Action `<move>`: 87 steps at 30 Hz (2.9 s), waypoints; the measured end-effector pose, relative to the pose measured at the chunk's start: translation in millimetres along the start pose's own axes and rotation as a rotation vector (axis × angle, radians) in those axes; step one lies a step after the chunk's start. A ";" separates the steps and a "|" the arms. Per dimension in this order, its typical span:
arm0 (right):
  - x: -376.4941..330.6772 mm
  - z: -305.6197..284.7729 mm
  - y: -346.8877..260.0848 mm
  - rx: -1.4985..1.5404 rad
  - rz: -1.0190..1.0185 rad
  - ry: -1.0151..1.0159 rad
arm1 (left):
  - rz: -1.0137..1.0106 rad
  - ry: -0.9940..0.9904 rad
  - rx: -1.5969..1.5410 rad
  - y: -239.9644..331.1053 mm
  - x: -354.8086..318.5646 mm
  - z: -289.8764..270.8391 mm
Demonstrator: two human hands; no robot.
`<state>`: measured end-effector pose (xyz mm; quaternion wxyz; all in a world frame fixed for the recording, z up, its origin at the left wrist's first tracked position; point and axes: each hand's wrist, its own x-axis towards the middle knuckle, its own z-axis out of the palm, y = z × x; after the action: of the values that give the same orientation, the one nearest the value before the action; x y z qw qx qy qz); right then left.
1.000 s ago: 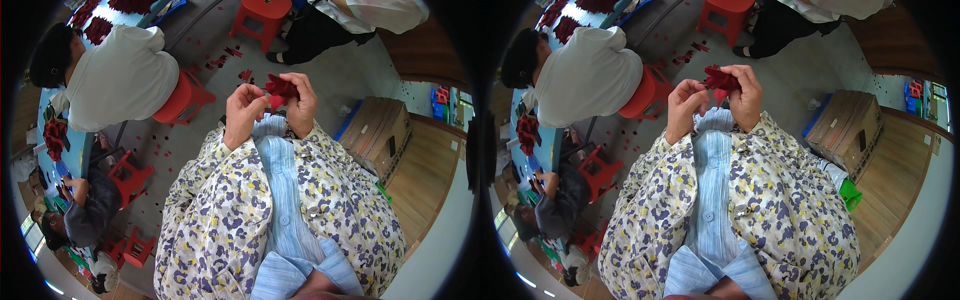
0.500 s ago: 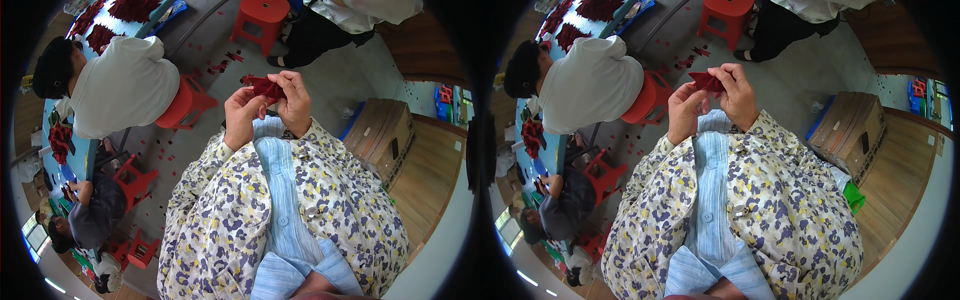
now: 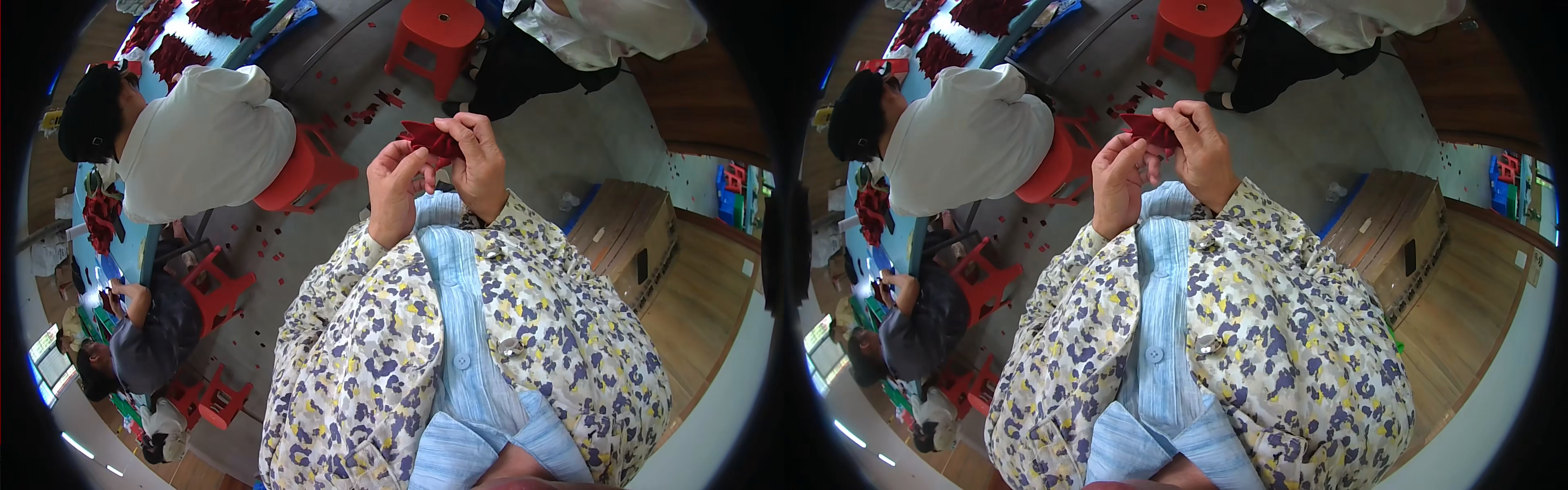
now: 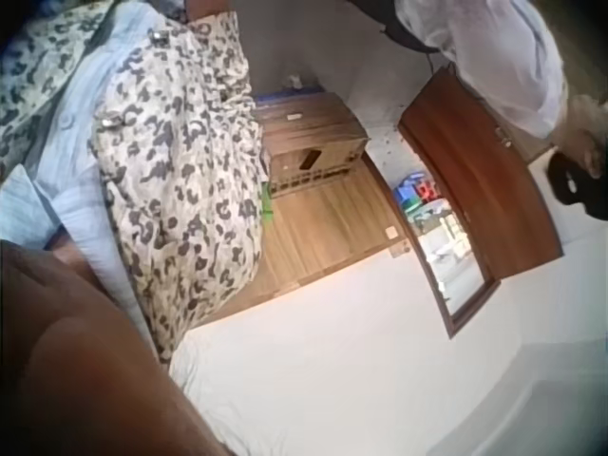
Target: Tying red ribbons into decorative bows for products.
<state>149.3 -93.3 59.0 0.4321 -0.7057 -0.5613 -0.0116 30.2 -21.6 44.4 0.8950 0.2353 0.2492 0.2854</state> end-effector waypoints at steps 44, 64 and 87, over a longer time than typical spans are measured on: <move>31.6 0.4 -6.0 -0.114 -0.191 -0.005 | -0.046 0.033 -0.234 16.4 19.2 2.7; 49.4 7.0 -8.3 -0.105 -0.315 -0.063 | 0.085 0.116 -0.185 24.2 24.7 0.3; 53.7 10.3 1.6 -0.198 -0.401 -0.006 | 0.479 -0.014 0.646 22.5 47.6 -4.9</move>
<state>165.7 -44.9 78.5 0.3480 -0.6190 -0.6878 -0.1504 52.4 26.0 38.5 0.6847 0.5582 0.2580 0.3913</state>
